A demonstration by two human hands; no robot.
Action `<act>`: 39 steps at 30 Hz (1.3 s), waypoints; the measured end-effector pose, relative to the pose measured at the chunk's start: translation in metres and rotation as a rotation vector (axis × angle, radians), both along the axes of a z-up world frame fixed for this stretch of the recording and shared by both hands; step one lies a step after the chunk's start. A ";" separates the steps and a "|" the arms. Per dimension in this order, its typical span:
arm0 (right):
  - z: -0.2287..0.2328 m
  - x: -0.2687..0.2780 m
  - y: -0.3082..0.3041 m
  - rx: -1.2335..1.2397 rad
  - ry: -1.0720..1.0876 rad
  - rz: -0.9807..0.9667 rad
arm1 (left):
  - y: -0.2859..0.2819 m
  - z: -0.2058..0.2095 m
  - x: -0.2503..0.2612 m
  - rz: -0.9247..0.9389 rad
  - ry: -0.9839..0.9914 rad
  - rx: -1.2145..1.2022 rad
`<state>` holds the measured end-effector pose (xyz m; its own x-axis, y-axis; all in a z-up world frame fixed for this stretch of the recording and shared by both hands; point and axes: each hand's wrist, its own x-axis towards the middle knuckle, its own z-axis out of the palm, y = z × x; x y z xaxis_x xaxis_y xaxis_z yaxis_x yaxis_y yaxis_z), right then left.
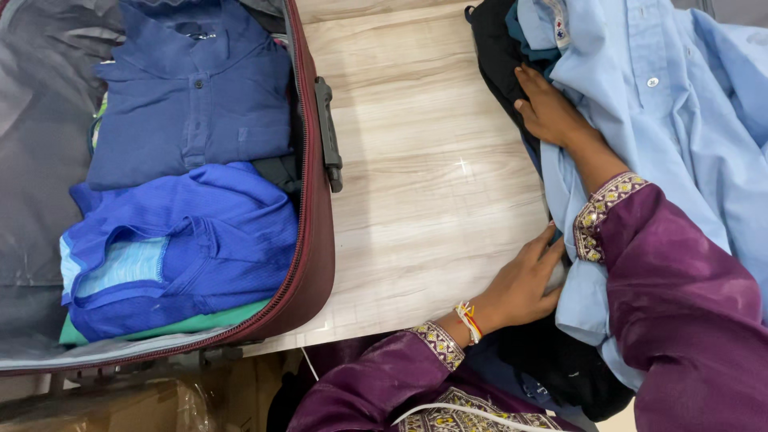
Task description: The person folds several shirts and placing them one by one into an open suitcase.
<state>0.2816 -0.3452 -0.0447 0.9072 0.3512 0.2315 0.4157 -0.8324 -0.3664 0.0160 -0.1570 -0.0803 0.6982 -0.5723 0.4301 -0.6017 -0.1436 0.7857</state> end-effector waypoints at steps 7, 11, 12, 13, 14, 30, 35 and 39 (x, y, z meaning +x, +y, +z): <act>-0.001 0.014 -0.012 0.004 -0.067 -0.033 | -0.002 0.001 -0.001 -0.073 0.012 0.059; -0.005 0.010 -0.009 -0.054 -0.120 -0.053 | 0.000 0.001 -0.021 -0.099 0.016 0.006; -0.005 0.010 -0.006 -0.081 -0.148 -0.047 | 0.008 0.004 -0.026 -0.100 0.016 0.004; -0.006 0.008 -0.002 -0.100 -0.162 -0.027 | 0.023 0.009 -0.032 -0.114 0.006 0.061; -0.007 0.001 -0.002 -0.118 -0.177 -0.007 | 0.040 0.017 -0.038 -0.128 -0.002 0.119; 0.142 -0.063 0.264 0.172 -0.566 0.462 | 0.372 0.235 0.079 0.659 -0.536 0.189; 0.147 -0.027 0.374 0.180 -0.472 0.561 | 0.486 0.183 0.188 0.896 -0.456 0.399; 0.119 0.041 0.432 0.064 -0.385 0.504 | 0.562 0.125 0.212 1.255 -0.029 0.604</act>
<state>0.3225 0.0868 0.0741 0.4822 0.6875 0.5429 0.8623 -0.4819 -0.1556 0.2280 0.4054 0.0444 0.8726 0.3220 0.3672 0.1648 -0.9019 0.3992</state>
